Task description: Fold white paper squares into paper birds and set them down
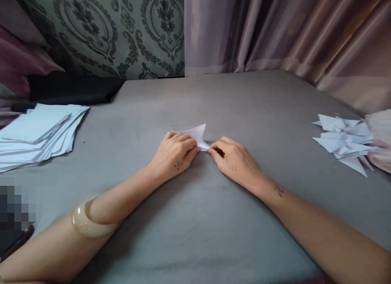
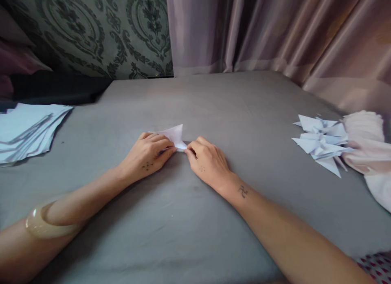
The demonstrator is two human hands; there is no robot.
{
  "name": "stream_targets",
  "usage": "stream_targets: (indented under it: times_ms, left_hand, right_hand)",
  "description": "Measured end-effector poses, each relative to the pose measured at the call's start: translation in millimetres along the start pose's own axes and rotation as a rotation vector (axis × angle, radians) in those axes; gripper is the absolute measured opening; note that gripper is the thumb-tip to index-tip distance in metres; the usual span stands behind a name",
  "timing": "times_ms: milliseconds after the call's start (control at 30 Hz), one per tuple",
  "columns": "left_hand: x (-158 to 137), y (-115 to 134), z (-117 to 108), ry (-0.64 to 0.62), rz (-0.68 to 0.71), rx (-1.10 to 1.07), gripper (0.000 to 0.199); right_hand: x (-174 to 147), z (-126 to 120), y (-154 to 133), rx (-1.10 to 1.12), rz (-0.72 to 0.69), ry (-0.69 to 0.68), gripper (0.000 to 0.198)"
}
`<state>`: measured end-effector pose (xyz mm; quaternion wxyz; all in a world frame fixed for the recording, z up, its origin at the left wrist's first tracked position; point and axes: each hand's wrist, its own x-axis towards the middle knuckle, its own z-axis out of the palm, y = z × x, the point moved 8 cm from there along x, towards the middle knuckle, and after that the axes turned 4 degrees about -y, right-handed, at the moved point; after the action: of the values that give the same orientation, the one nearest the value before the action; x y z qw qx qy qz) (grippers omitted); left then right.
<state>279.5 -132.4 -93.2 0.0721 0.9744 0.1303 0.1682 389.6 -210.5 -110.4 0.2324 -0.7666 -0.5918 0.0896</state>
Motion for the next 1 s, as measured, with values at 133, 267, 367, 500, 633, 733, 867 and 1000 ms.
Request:
stream_targets:
  times_ms: [133, 267, 367, 500, 633, 733, 867, 1000]
  left_hand:
    - [2, -6, 2, 0.044, -0.073, -0.049, 0.021]
    - [6, -12, 6, 0.018, -0.134, -0.093, 0.020]
    - [8, -15, 9, -0.032, -0.183, -0.099, 0.019]
    - [10, -15, 9, -0.056, -0.189, -0.111, 0.018]
    - [11, -16, 11, -0.099, -0.202, -0.110, 0.017]
    - [11, -18, 13, -0.137, -0.218, -0.113, 0.018]
    - [11, -18, 13, -0.166, -0.236, -0.117, 0.020]
    - [11, -17, 13, -0.182, -0.247, -0.120, 0.020]
  right_hand:
    - [2, 0, 1, -0.001, 0.032, 0.034, 0.015]
    - [3, 1, 2, 0.023, 0.069, 0.039, 0.013]
    - [4, 2, 3, 0.045, 0.082, 0.028, 0.013]
    - [6, 3, 5, 0.074, 0.086, 0.016, 0.011]
    - [8, 2, 14, 0.119, 0.116, -0.001, 0.008]
    - [9, 0, 22, 0.176, 0.127, -0.035, 0.006]
    - [10, -3, 29, 0.271, 0.125, -0.116, 0.012]
    - [11, -5, 34, 0.333, 0.176, -0.136, 0.019]
